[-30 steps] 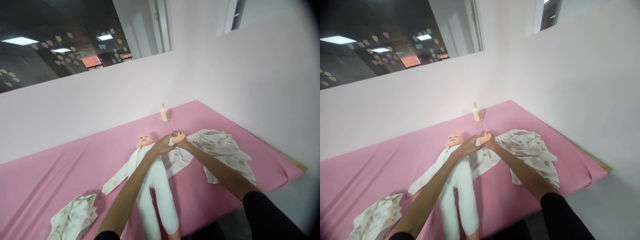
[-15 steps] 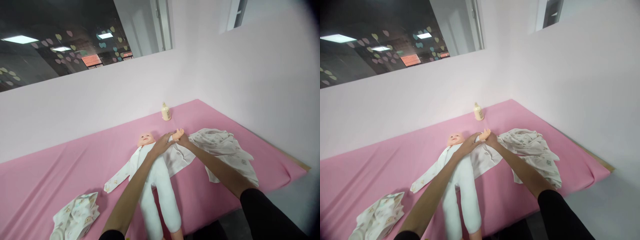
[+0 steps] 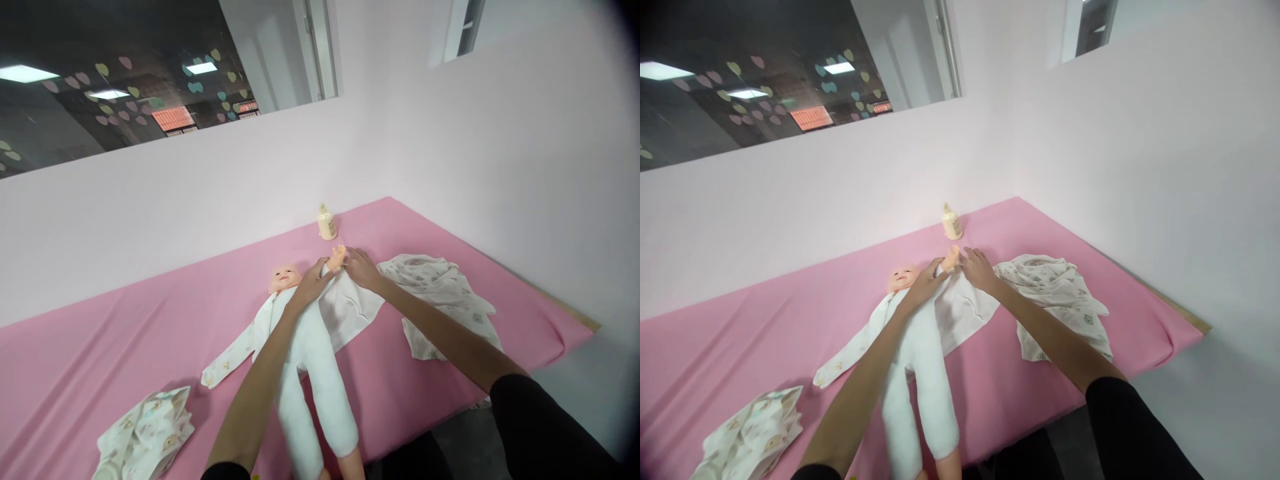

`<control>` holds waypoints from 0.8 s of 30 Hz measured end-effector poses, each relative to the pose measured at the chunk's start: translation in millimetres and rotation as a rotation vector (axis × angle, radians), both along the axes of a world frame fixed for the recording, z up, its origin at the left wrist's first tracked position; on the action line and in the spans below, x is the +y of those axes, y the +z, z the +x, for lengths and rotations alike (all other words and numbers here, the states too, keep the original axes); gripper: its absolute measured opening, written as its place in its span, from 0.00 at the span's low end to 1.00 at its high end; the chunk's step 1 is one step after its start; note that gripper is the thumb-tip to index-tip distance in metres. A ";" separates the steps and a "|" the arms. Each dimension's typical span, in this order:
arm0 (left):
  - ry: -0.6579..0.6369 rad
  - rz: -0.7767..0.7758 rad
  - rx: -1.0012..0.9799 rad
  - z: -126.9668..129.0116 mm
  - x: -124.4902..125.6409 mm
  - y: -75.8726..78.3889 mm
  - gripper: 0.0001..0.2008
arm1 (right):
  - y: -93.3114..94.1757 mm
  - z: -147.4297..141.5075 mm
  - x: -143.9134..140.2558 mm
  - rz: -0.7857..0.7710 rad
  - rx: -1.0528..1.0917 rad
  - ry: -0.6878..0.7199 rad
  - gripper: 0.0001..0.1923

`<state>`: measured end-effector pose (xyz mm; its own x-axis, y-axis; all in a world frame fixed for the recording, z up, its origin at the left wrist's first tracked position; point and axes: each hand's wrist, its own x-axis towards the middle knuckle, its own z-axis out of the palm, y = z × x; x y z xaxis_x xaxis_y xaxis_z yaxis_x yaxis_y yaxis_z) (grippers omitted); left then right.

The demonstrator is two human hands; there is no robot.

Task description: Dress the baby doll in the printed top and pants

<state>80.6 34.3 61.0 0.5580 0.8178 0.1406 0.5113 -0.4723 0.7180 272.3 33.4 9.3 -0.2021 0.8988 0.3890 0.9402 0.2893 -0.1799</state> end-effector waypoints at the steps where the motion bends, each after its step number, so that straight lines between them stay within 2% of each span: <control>1: 0.002 -0.004 -0.002 0.2 -0.4 0.6 0.23 | -0.6 -1.1 -1.9 0.020 -0.039 0.062 0.20; 4: -0.014 0.001 -0.013 0.7 -1.0 1.3 0.24 | -4.6 -5.6 -10.5 0.056 -0.135 0.226 0.20; 7: -0.029 0.020 -0.005 0.0 -0.7 0.8 0.24 | -10.8 -8.3 -22.5 0.071 -0.180 0.300 0.22; 11: 0.002 0.036 0.018 -0.5 -0.1 -1.2 0.23 | -19.9 -7.7 -35.1 -0.019 -0.052 0.336 0.21; 14: 0.005 0.039 0.004 0.6 -0.4 -2.6 0.23 | -26.8 -9.8 -33.1 -0.095 0.055 0.290 0.14; 18: 0.010 0.011 -0.004 1.8 -1.5 -2.9 0.24 | -34.1 -14.6 -14.7 -0.212 0.199 0.118 0.10; 20: 0.000 0.010 -0.018 2.0 -1.7 -3.1 0.23 | -35.9 -15.9 -4.7 -0.262 0.243 0.084 0.10; 24: -0.036 0.049 -0.022 3.3 -0.8 -4.8 0.21 | -37.8 -19.9 6.3 -0.320 0.285 0.054 0.19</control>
<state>83.9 33.6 56.3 0.5831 0.7893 0.1925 0.4775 -0.5247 0.7048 252.4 39.7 -28.5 -0.1767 0.9744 0.1393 0.8251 0.2238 -0.5187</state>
